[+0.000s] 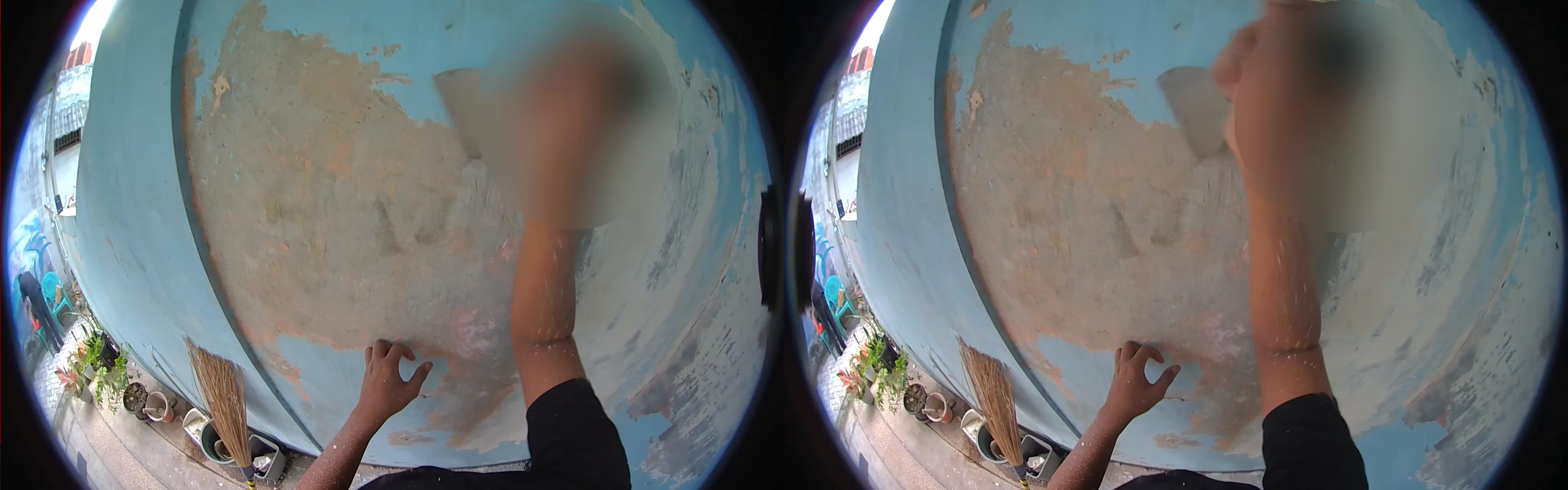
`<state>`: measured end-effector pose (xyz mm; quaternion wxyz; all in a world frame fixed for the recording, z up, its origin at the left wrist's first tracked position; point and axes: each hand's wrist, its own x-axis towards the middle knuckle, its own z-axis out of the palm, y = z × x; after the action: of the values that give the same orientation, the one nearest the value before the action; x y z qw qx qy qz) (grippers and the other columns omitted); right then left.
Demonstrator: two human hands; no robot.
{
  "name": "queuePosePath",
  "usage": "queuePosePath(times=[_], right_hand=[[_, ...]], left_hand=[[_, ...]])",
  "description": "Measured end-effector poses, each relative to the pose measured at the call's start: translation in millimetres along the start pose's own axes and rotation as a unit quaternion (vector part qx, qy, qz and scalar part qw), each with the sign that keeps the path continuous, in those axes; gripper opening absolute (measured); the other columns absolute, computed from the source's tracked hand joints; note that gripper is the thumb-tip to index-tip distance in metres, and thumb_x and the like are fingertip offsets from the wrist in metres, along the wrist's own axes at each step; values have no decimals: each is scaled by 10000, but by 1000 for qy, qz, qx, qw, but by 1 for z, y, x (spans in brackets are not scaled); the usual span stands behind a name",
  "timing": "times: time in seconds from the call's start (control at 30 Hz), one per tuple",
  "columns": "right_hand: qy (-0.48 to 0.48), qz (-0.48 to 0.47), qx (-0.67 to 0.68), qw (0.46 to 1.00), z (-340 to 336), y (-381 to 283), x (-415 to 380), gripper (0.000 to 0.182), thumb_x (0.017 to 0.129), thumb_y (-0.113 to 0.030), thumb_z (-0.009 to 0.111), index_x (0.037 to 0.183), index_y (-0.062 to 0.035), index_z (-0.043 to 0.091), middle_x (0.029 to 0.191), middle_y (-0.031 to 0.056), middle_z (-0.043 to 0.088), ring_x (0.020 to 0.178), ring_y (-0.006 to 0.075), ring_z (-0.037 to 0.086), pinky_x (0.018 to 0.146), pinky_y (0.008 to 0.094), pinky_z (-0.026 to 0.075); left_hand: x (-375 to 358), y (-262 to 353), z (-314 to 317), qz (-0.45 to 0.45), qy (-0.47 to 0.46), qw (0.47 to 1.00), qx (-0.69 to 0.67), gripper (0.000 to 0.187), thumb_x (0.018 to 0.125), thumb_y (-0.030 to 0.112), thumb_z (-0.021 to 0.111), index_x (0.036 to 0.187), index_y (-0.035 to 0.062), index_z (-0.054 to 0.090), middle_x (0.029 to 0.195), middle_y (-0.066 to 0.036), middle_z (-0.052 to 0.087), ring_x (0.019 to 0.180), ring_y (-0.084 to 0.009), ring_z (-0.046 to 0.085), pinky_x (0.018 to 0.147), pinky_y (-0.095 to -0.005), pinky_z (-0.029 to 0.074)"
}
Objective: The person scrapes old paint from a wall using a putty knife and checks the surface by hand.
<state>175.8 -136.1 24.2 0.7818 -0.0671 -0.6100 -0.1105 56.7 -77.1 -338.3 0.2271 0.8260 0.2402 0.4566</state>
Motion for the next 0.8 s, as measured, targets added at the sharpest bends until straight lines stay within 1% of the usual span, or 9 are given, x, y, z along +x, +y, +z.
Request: queuePosePath(times=[0.13, 0.2, 0.37, 0.47, 0.5, 0.53, 0.6, 0.73, 0.8], right_hand=[[161, -125, -109, 973, -7, -5, -6, 218, 983, -230, 518, 808, -103, 494, 588, -21, 389, 447, 111, 340, 457, 279, 334], [-3, 8, 31, 999, -7, 17, -4, 237, 980, -239, 536, 792, -108, 478, 598, -16, 378, 467, 110, 349, 454, 290, 301], [101, -39, -32, 994, -7, -11, -13, 226, 923, -154, 646, 782, -118, 473, 608, -17, 383, 488, 105, 366, 454, 277, 287], [124, -35, -64, 990, 26, -14, -17, 333, 991, -298, 531, 707, -155, 433, 566, -35, 334, 449, 89, 327, 458, 266, 293], [-54, -61, 60, 995, -21, -20, -4, 383, 973, -310, 577, 666, -164, 400, 547, -45, 310, 435, 84, 296, 461, 271, 297], [-56, -61, 63, 995, -15, -9, -1, 383, 973, -310, 577, 666, -164, 400, 547, -45, 310, 435, 84, 296, 461, 271, 297], [91, -10, -29, 995, 2, 12, -1, 472, 988, -350, 523, 588, -176, 343, 502, -51, 277, 428, 88, 228, 458, 272, 285], [64, 2, -23, 998, 17, -12, -12, 391, 966, -288, 571, 638, -158, 402, 511, -54, 299, 430, 92, 272, 457, 279, 301], [-35, -56, 136, 989, -16, -28, -8, 274, 914, -165, 655, 743, -139, 444, 551, -44, 334, 445, 96, 340, 452, 291, 312]], left_hand=[[-6, -4, 1, 7, -4, 1000, -9, 319, 789, 260, 787, 941, 50, 602, 1021, -180, 505, 996, -374, 469, 880, -457, 422], [-1, 2, -1, -11, -15, 1000, -6, 325, 790, 272, 789, 936, 50, 603, 1033, -181, 506, 1010, -378, 470, 889, -458, 421], [-2, 1, -2, -22, -7, 1000, -8, 302, 781, 248, 803, 921, 62, 610, 1027, -165, 514, 1031, -365, 485, 909, -447, 420], [-4, -4, 1, -10, -1, 1000, -14, 305, 781, 252, 804, 913, 60, 607, 1026, -168, 513, 1032, -364, 479, 911, -446, 420], [-1, -8, 2, 2, 8, 1000, -19, 307, 780, 255, 804, 907, 59, 605, 1026, -169, 513, 1030, -363, 475, 910, -446, 420], [4, -8, 1, 1, 12, 1000, -19, 307, 780, 255, 804, 907, 59, 605, 1026, -169, 513, 1030, -363, 475, 910, -446, 420], [-1, -4, 0, -11, 0, 1000, -19, 311, 780, 259, 804, 895, 55, 600, 1025, -172, 512, 1023, -362, 477, 907, -448, 420], [5, -4, -1, -10, -3, 1000, -19, 315, 779, 263, 806, 889, 54, 597, 1028, -172, 511, 1019, -359, 477, 904, -446, 421], [0, -6, -1, 3, -7, 1000, -16, 312, 778, 262, 807, 884, 57, 597, 1018, -167, 509, 1017, -353, 477, 903, -441, 419]])
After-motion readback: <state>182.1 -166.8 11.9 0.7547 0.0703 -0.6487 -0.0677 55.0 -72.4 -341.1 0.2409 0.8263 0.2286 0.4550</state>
